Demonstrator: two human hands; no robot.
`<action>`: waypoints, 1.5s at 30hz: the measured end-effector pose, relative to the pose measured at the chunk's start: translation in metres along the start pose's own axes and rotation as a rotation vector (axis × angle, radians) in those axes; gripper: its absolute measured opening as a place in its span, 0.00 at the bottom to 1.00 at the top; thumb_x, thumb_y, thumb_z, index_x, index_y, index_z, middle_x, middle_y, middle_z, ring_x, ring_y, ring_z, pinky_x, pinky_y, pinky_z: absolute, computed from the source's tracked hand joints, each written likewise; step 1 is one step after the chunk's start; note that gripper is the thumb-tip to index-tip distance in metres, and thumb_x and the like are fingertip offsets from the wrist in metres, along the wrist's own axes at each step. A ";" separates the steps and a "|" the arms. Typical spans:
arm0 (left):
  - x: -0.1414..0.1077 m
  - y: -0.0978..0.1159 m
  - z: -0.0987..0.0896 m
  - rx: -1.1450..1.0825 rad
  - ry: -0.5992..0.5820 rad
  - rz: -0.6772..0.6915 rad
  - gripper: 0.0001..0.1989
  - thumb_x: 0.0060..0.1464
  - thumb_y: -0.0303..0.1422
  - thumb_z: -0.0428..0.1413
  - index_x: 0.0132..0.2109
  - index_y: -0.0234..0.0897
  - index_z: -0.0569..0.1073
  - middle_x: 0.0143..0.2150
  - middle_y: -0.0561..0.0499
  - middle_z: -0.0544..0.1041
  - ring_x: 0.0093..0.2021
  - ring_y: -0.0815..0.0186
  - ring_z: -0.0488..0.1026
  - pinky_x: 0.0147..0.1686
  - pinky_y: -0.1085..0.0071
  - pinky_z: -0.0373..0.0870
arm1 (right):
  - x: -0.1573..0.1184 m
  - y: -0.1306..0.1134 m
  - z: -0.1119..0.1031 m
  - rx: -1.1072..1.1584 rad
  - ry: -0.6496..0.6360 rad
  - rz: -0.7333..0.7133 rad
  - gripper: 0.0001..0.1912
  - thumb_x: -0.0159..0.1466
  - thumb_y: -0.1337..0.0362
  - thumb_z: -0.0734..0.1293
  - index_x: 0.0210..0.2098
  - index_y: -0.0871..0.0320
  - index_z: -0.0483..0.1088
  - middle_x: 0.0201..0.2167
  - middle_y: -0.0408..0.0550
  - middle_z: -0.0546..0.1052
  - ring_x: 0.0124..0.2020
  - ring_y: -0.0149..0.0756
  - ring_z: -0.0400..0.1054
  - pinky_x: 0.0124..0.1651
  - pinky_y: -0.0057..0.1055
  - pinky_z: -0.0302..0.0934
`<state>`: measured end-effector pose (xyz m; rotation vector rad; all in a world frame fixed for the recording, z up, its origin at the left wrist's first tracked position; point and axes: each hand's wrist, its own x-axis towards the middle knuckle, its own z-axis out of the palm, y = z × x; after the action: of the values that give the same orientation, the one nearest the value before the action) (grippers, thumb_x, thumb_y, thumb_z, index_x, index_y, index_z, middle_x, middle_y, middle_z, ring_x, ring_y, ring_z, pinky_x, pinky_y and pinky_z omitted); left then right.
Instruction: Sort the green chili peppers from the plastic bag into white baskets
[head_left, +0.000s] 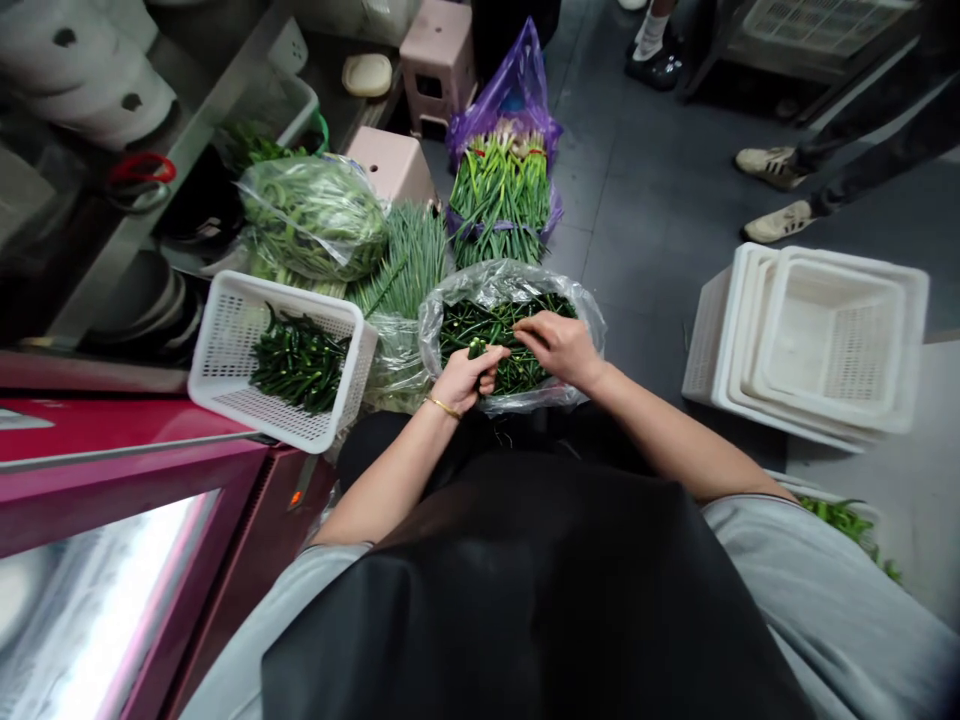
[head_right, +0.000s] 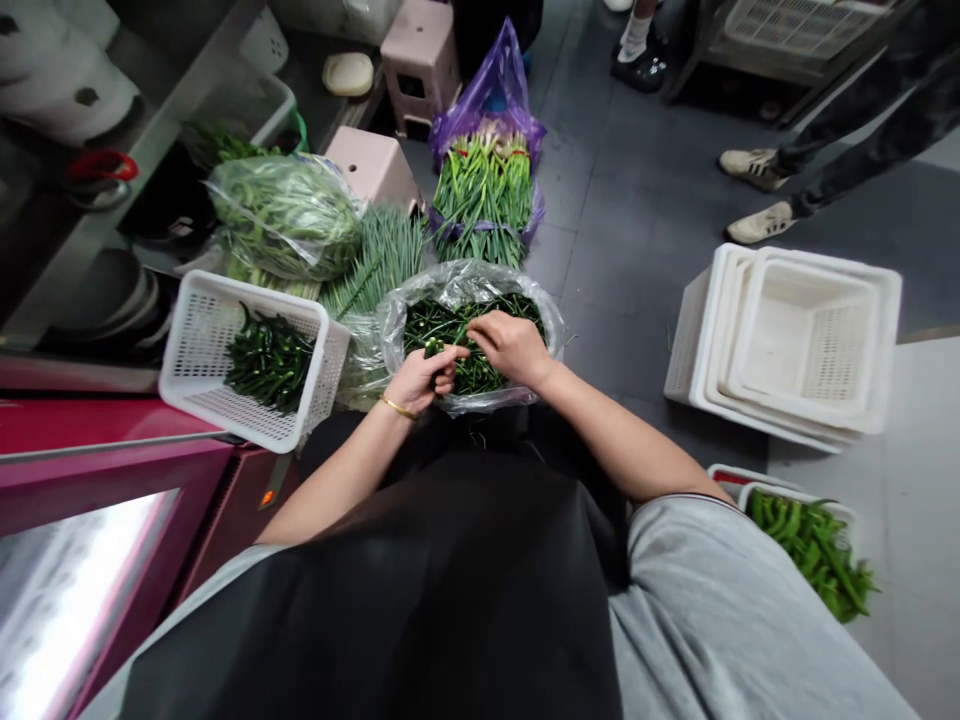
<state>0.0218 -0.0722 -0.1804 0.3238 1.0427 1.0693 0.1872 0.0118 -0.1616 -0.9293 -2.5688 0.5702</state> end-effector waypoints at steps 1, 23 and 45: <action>0.003 -0.003 0.002 -0.028 -0.009 -0.041 0.21 0.39 0.41 0.69 0.34 0.27 0.75 0.20 0.59 0.62 0.16 0.81 0.54 0.15 0.81 0.47 | -0.009 -0.004 0.001 0.052 0.027 -0.061 0.17 0.71 0.58 0.57 0.43 0.59 0.74 0.39 0.53 0.79 0.41 0.36 0.72 0.46 0.32 0.64; -0.008 0.038 0.002 0.234 -0.135 -0.063 0.21 0.36 0.40 0.69 0.30 0.33 0.69 0.13 0.61 0.60 0.12 0.76 0.55 0.11 0.78 0.48 | 0.015 -0.003 0.009 -0.042 -0.090 0.222 0.29 0.71 0.50 0.51 0.34 0.63 0.74 0.34 0.57 0.76 0.34 0.37 0.70 0.33 0.28 0.54; 0.015 0.018 -0.004 0.482 -0.119 0.007 0.19 0.35 0.37 0.69 0.22 0.34 0.65 0.13 0.59 0.61 0.11 0.77 0.55 0.12 0.77 0.46 | 0.011 -0.003 -0.011 0.349 -0.337 0.144 0.16 0.67 0.58 0.60 0.27 0.60 0.69 0.19 0.43 0.72 0.22 0.29 0.65 0.28 0.26 0.55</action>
<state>0.0094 -0.0521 -0.1784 0.7698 1.1849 0.7843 0.1824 0.0195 -0.1485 -0.9629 -2.5682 1.2665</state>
